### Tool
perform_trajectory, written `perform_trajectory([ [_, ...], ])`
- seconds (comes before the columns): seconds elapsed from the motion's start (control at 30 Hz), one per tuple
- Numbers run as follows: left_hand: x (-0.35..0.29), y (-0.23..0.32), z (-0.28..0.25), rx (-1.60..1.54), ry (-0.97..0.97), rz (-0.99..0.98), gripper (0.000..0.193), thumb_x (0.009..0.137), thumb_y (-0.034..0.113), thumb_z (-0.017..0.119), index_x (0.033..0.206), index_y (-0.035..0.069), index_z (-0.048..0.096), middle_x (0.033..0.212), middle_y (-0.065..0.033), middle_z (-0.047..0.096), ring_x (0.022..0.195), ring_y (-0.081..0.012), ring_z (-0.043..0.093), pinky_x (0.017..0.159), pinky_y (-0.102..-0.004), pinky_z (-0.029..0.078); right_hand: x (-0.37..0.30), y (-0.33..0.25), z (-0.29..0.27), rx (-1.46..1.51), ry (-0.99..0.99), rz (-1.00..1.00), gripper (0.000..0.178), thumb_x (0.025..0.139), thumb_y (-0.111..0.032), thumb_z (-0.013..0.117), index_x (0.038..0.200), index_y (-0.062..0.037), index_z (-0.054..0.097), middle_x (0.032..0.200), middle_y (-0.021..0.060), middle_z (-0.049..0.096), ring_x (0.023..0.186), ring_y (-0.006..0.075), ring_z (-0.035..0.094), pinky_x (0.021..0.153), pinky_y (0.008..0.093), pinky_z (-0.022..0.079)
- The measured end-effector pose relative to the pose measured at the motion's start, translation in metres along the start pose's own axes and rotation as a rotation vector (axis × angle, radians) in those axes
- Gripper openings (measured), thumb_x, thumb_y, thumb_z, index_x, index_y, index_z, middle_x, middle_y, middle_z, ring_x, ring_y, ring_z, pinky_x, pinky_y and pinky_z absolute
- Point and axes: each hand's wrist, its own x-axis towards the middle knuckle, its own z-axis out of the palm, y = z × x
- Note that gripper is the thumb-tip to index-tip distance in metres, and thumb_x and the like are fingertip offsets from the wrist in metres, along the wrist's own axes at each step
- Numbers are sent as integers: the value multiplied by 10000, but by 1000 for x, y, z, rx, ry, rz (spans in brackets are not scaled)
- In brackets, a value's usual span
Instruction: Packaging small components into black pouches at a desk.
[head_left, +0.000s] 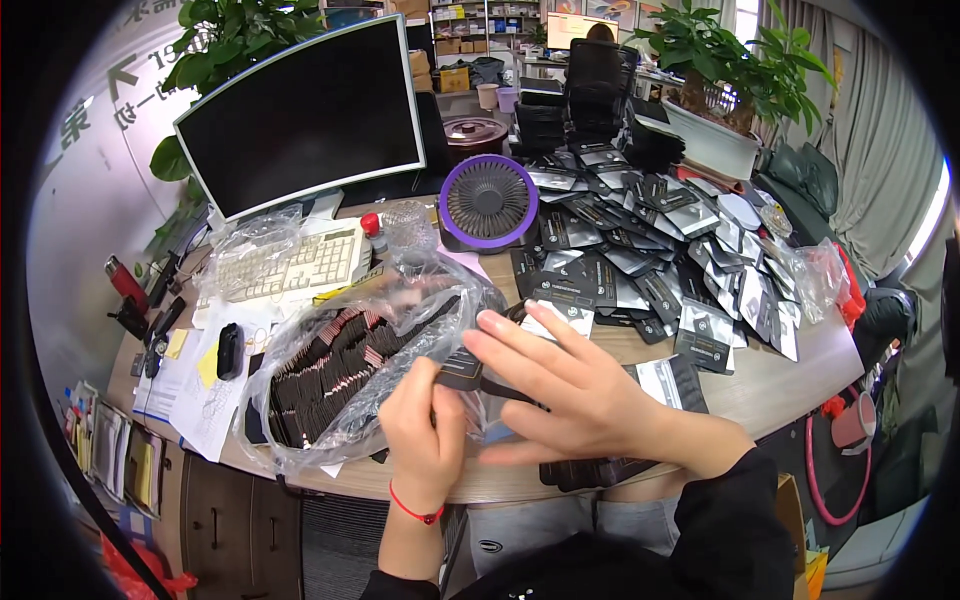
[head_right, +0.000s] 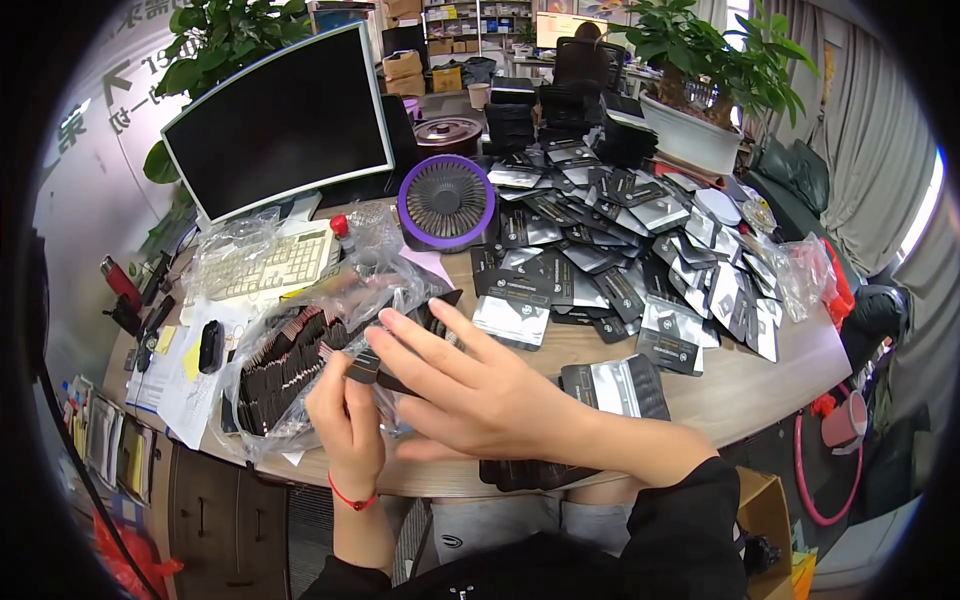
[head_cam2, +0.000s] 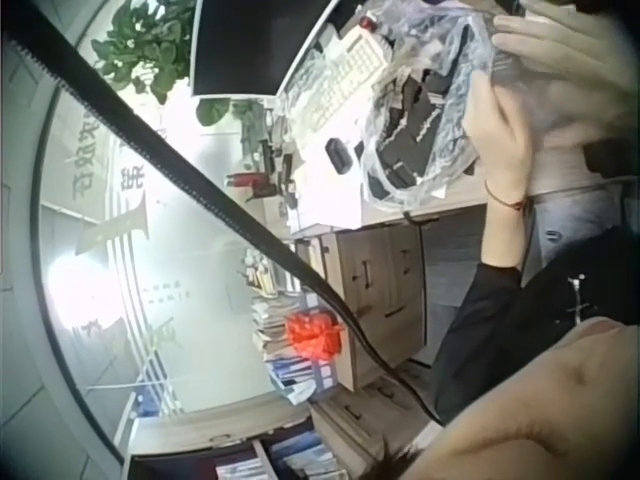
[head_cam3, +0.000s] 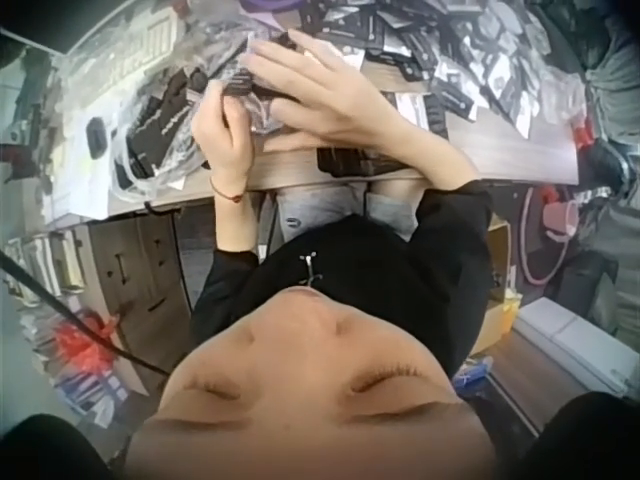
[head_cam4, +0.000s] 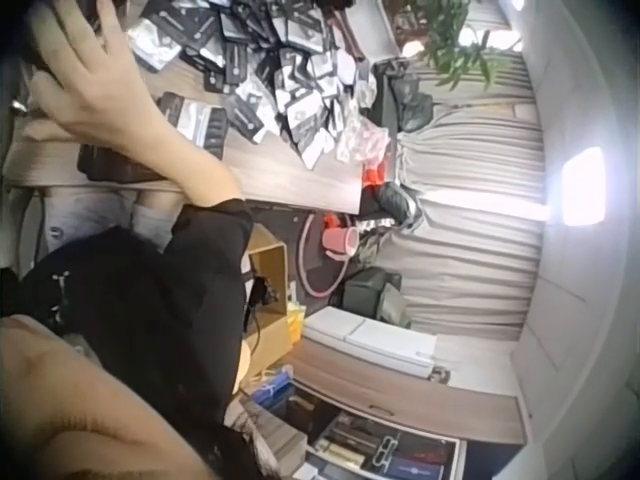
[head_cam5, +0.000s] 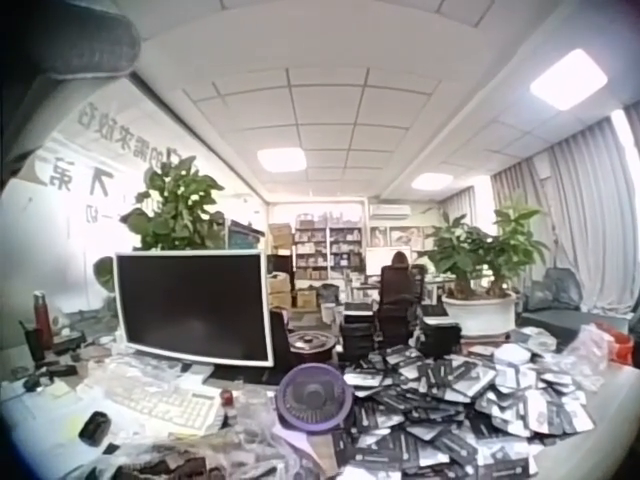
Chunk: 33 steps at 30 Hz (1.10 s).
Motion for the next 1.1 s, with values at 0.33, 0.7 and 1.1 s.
perform_trajectory([
  [0.33,-2,-6,-17,-415,3,-227,361,834,-6,515,1110,68,295,1045,-91,349,714,-128,419,578,-241,388,-2,6,3,-111,7,123,470,649,-297,781,997,-70,562,1332,210,473,1186,353,500,881,447,429],
  [0.7,-2,7,-5,-416,195,-255,505,803,-38,603,1206,53,314,1012,-104,501,775,-145,506,765,-269,402,-2,2,15,-129,3,111,571,657,-310,773,1116,-89,515,1345,207,469,1184,335,498,832,405,410],
  [1.1,1,12,-2,-110,171,4,537,752,83,725,1203,15,441,871,-70,594,839,-193,540,782,-324,411,1,1,11,-61,98,216,715,647,-351,788,1217,-64,467,1366,204,446,1182,334,497,885,415,370],
])
